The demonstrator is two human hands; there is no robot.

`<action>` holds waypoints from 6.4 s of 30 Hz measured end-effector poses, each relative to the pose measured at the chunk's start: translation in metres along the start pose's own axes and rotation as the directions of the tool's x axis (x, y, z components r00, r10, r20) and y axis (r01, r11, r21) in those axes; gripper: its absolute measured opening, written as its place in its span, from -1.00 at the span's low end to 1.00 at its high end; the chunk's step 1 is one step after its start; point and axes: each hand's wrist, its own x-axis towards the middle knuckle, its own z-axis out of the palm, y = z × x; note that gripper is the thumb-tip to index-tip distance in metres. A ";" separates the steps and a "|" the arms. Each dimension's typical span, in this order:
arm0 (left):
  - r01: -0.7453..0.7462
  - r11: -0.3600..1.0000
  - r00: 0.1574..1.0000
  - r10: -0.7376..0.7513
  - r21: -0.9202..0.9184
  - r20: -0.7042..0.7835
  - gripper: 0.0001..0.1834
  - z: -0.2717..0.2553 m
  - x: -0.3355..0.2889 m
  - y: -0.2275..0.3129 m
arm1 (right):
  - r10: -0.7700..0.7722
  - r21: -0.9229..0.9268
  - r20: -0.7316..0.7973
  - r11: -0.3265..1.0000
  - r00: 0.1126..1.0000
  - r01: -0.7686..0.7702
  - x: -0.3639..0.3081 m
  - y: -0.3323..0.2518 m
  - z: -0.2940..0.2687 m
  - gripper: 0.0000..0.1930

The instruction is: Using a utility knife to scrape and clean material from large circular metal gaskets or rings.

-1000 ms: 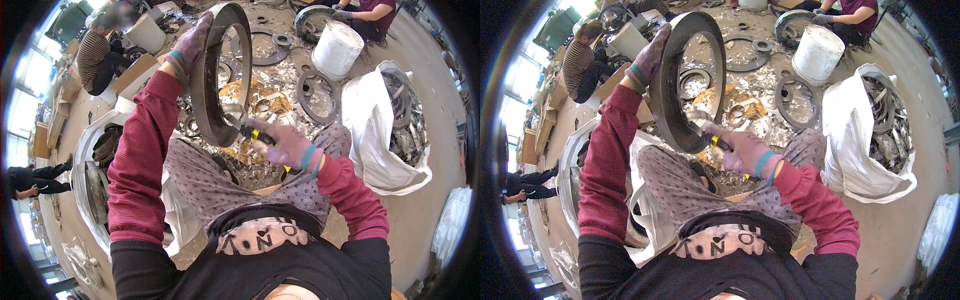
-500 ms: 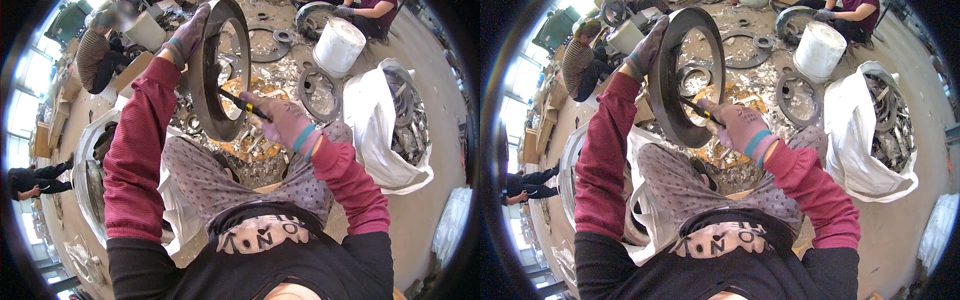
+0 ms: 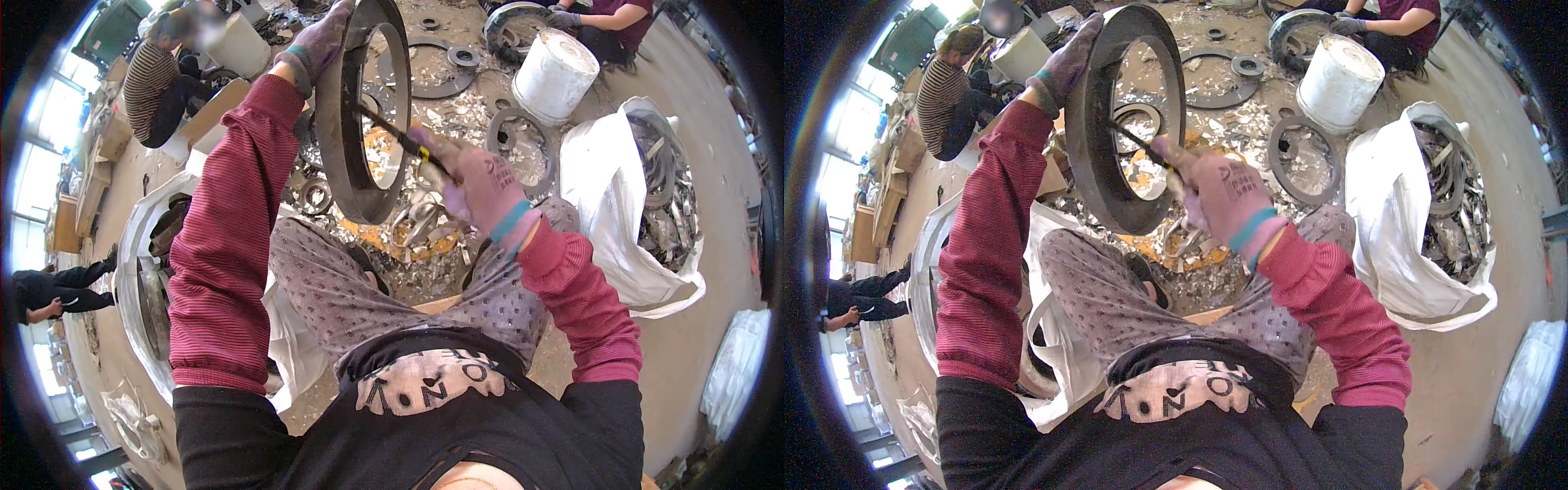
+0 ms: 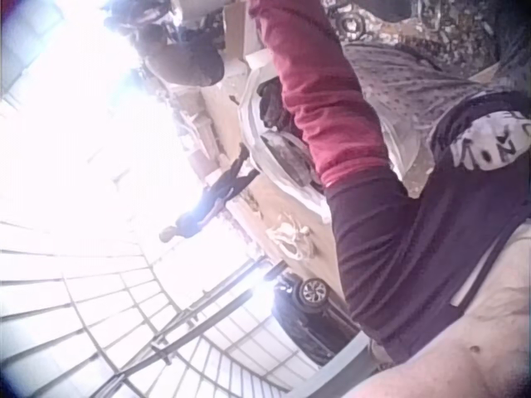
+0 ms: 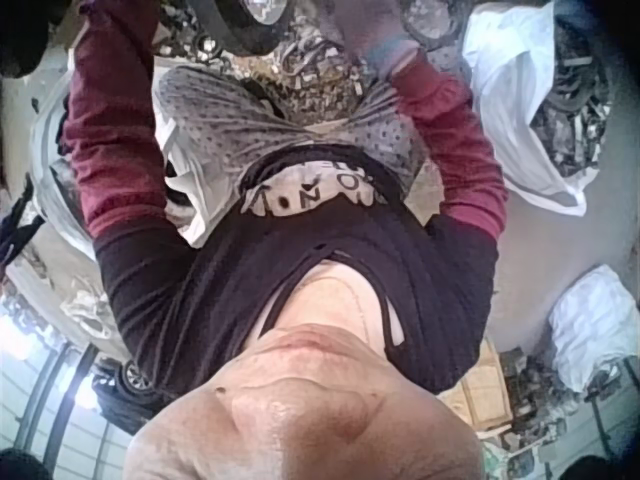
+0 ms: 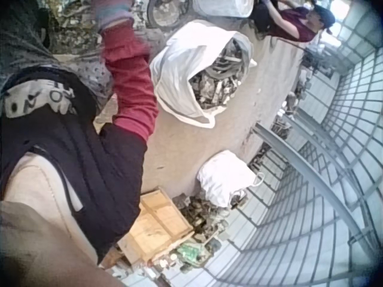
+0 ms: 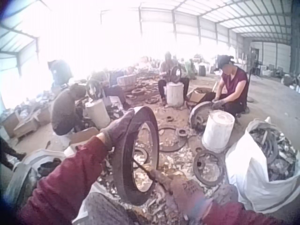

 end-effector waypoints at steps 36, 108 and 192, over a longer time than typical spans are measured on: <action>-0.284 0.948 0.955 0.265 0.146 0.136 -0.37 -0.010 0.037 -0.048 | 0.056 -0.266 0.016 0.963 0.998 -0.049 0.033 -0.044 -0.050 -0.52; -0.126 0.992 0.976 0.120 -0.022 -0.183 -0.25 0.045 -0.094 0.023 | 0.024 -0.086 0.089 0.996 0.996 -0.016 0.025 -0.027 -0.034 -0.46; -0.091 0.988 0.987 0.106 0.124 -0.120 -0.23 0.038 -0.035 0.010 | -0.016 -0.418 -0.030 0.909 0.999 0.002 0.018 -0.020 -0.024 -0.69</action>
